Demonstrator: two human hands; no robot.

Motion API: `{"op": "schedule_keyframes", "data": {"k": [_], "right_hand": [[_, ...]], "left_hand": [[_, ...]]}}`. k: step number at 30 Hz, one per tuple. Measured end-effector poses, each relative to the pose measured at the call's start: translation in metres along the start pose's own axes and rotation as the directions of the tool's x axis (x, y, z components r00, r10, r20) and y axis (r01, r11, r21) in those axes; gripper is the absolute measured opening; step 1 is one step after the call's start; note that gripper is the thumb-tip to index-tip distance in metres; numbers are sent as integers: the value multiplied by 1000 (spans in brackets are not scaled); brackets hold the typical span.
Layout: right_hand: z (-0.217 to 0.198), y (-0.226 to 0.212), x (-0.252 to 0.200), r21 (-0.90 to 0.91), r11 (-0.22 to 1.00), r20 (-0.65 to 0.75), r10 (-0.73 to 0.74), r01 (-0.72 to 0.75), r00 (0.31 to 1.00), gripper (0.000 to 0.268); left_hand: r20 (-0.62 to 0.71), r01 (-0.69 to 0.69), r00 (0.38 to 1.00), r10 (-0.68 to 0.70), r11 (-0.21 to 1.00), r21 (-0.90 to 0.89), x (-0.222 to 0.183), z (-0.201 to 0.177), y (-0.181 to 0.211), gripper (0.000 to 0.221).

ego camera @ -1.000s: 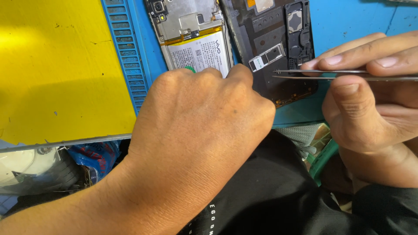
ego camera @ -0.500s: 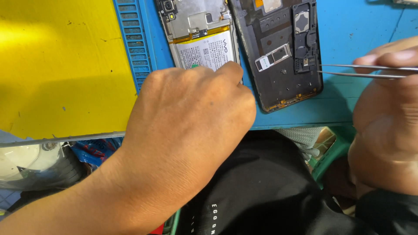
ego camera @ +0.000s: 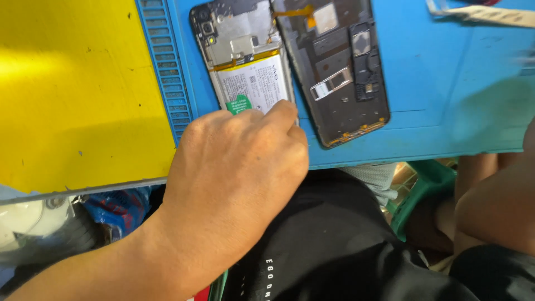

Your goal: Disassembling a mobile phone by removing internal screws and disconnecting ribbon cables using precision tools.

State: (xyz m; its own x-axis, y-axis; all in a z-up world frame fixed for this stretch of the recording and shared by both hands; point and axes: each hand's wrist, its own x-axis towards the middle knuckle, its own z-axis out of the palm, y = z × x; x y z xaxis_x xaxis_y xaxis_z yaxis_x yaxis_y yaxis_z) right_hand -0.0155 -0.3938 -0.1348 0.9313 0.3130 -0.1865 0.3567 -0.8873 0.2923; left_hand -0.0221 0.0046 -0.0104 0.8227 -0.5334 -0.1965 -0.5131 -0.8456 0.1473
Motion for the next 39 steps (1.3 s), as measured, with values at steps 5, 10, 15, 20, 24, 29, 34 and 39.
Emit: {"op": "schedule_keyframes", "data": {"k": [5,10,15,20,24,29,34,39], "right_hand": [[-76,26,43,905,425,-49,76,12,996,44],[-119,-7,71,260,888,-376,-268,378,887,15],[-148,-51,75,318,833,-431,-298,452,852,26],[-160,-83,86,496,664,-338,-446,560,829,69],[-163,-81,103,346,650,-311,-602,677,736,73],[-166,-78,105,196,680,-232,-668,707,707,68],[-172,-74,95,337,616,-374,-606,712,702,27],[-157,-79,77,635,507,-531,-261,583,806,10]], "left_hand": [[-48,37,998,-48,979,-202,-9,4,-11,18],[-461,-307,881,-108,610,-730,-55,19,-4,29],[-500,-337,766,-404,410,-847,-106,96,35,30],[-328,312,406,-853,467,-827,-187,275,29,22],[538,422,328,-777,-388,-819,-193,328,15,53],[636,491,407,-656,-430,-758,-215,305,-4,30],[553,790,607,-571,507,-343,-205,186,-23,30],[68,245,917,-392,423,-872,-152,78,-12,17]]}}
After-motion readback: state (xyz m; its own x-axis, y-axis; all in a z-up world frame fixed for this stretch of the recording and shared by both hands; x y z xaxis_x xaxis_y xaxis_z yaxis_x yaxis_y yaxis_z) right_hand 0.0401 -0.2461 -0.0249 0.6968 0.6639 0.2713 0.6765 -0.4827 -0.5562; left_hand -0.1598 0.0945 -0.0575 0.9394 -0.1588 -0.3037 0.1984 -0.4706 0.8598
